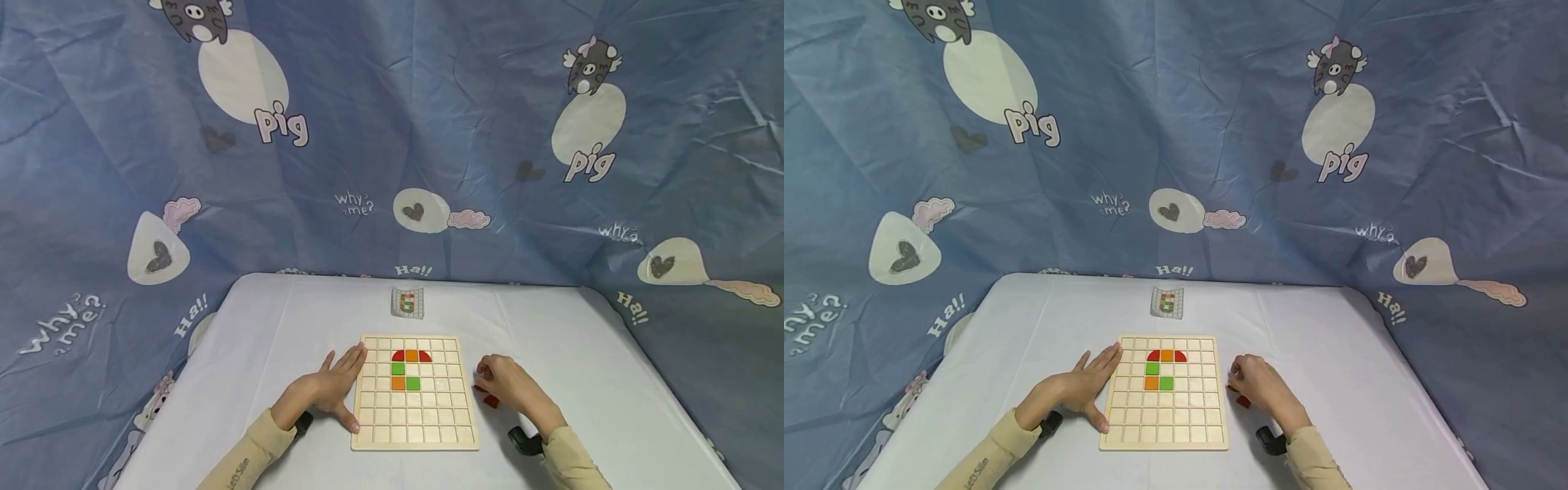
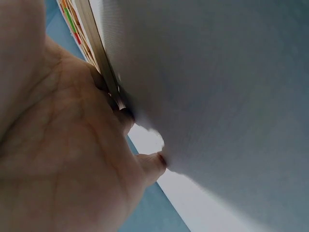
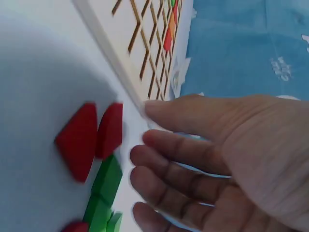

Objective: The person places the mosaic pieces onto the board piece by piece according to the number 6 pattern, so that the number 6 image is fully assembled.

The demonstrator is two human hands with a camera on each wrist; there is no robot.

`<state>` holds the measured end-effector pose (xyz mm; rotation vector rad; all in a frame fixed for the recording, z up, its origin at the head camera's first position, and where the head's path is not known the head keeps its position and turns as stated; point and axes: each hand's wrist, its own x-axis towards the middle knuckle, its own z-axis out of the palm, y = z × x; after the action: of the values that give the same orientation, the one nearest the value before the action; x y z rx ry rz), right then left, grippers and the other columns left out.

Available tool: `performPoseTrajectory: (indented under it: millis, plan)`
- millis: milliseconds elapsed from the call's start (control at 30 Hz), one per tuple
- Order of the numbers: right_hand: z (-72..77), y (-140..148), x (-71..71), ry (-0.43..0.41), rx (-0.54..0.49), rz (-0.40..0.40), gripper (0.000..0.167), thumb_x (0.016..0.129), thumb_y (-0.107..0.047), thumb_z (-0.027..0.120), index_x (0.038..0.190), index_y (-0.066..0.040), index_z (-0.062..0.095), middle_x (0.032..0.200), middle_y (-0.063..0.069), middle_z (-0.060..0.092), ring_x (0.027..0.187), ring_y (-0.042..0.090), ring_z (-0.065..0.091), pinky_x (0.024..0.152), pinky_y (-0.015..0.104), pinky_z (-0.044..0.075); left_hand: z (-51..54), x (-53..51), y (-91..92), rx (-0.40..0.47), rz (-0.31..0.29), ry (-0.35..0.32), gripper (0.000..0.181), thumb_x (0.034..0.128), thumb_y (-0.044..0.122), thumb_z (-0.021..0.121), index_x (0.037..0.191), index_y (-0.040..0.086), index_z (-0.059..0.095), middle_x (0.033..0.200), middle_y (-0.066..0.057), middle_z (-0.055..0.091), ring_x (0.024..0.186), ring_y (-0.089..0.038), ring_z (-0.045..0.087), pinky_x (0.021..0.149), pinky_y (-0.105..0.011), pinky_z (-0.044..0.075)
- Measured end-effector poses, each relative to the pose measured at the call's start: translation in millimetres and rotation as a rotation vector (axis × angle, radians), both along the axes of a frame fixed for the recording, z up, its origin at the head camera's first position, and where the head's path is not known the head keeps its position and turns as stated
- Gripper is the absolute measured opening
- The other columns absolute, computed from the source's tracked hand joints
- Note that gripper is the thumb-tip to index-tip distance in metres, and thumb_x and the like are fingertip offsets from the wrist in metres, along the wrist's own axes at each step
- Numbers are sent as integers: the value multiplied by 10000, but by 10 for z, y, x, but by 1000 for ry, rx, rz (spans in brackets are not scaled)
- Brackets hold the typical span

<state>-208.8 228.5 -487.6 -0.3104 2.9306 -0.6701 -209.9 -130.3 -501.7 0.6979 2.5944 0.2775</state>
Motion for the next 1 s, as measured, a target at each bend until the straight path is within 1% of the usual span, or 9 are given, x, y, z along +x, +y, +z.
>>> performPoseTrajectory:
  millis: [100, 200, 300, 433, 533, 667, 800, 900, 1000]
  plan:
    - [-24, 50, 10, -26, -7, -4, 134, 794, -105, 783, 870, -70, 679, 754, -14, 604, 645, 86, 529, 576, 251, 462, -6, 2, -3, -1, 2, 3, 1469, 516, 663, 805, 1542, 9, -16, 1627, -156, -68, 1511, -297, -25, 1185, -578, 36]
    - [-55, 58, 10, -29, -12, 12, 151, 772, -90, 799, 852, -80, 671, 765, -12, 580, 660, 96, 509, 585, 253, 451, -2, 4, -1, 2, 4, 1, 1467, 517, 656, 810, 1543, 13, -17, 1628, -152, -71, 1511, -296, -29, 1185, -578, 32]
    - [-87, 51, 3, -21, -10, 32, 145, 773, -77, 796, 841, -94, 669, 782, -15, 567, 678, 86, 500, 598, 242, 454, 8, 6, 4, 4, 4, -3, 1463, 522, 649, 811, 1544, 15, -22, 1627, -150, -76, 1510, -296, -34, 1185, -578, 26]
    - [-126, 55, -16, -11, -28, 49, 127, 784, -53, 780, 825, -93, 667, 776, -11, 572, 660, 76, 506, 572, 220, 453, 22, 12, 10, 1, 6, -7, 1461, 523, 647, 810, 1543, 13, -23, 1627, -153, -77, 1510, -297, -34, 1186, -576, 24]
    - [-148, 73, -36, 19, -50, 50, 97, 801, -53, 758, 834, -85, 672, 776, -13, 602, 658, 70, 526, 571, 224, 464, 27, 16, 12, -3, 8, -9, 1461, 524, 648, 810, 1543, 14, -22, 1627, -153, -77, 1510, -295, -35, 1186, -575, 26]
    - [-172, 99, -66, 79, -78, 38, 52, 851, -75, 716, 892, -78, 685, 822, -15, 665, 716, 50, 581, 623, 234, 505, 22, 19, 12, -8, 4, -9, 1461, 526, 653, 809, 1544, 17, -23, 1628, -149, -76, 1511, -293, -34, 1187, -574, 27]
    - [-187, 124, -91, 147, -105, 31, 67, 883, -51, 678, 949, -51, 676, 849, 1, 697, 748, 63, 621, 644, 247, 525, 9, 15, 11, -10, 3, -10, 1464, 525, 657, 808, 1544, 19, -26, 1628, -146, -79, 1511, -293, -37, 1186, -575, 22]
    - [-195, 140, -107, 167, -137, 16, 94, 890, -9, 651, 982, -32, 654, 838, 7, 697, 738, 79, 632, 644, 259, 527, -7, 7, 8, -10, 4, -5, 1468, 522, 659, 810, 1544, 19, -28, 1628, -145, -81, 1511, -290, -40, 1186, -576, 24]
    - [-216, 147, -124, 156, -157, -1, 96, 891, 2, 649, 978, -38, 640, 839, 11, 696, 748, 82, 637, 655, 257, 527, -27, 1, 4, -8, 5, 3, 1472, 519, 661, 812, 1544, 19, -26, 1628, -146, -77, 1511, -290, -37, 1185, -577, 30]
